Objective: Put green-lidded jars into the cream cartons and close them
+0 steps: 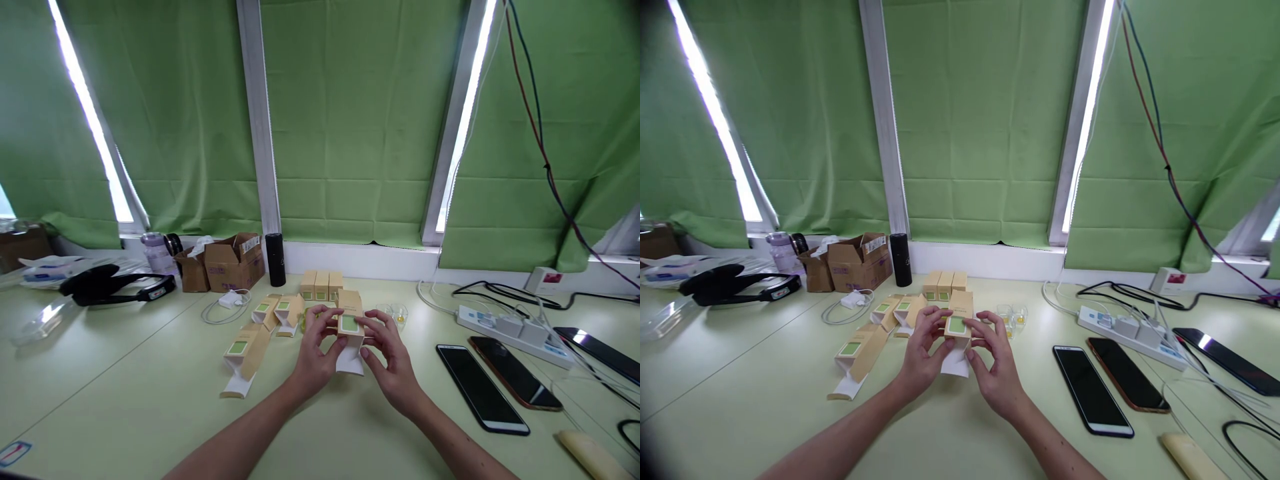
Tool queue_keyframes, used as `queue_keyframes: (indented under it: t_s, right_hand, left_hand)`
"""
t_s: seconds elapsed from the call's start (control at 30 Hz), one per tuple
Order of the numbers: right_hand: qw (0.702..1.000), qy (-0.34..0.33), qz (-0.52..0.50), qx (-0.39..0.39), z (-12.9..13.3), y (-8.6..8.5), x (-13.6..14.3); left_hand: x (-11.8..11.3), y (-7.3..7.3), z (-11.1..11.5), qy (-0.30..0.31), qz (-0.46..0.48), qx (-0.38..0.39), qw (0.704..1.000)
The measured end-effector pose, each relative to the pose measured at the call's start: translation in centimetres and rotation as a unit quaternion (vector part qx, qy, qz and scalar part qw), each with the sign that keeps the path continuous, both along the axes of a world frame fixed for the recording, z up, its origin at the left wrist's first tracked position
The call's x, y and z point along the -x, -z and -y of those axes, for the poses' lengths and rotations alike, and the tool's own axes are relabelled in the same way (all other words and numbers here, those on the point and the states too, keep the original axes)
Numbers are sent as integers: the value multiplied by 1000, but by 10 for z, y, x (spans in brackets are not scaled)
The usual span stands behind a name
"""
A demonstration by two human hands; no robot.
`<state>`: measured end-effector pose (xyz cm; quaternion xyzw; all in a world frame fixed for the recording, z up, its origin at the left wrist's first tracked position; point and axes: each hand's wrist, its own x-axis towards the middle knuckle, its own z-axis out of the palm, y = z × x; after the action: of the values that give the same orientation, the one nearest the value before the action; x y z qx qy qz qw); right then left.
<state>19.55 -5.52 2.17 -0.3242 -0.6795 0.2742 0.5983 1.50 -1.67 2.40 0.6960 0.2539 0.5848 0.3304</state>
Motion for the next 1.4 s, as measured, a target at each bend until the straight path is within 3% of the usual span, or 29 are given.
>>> queue_keyframes:
  t_s: [0.7, 1.03, 1.4]
  right_hand:
    - [998, 14, -55, 40, -6, 4, 0]
    - [994, 25, -89, 56, -10, 4, 0]
    - [994, 38, -88, 59, -11, 6, 1]
  left_hand:
    - [-1, 1, 2, -13, -28, -1, 1000]
    - [9, -3, 5, 64, -84, -12, 994]
    - [7, -7, 11, 64, -137, 23, 988]
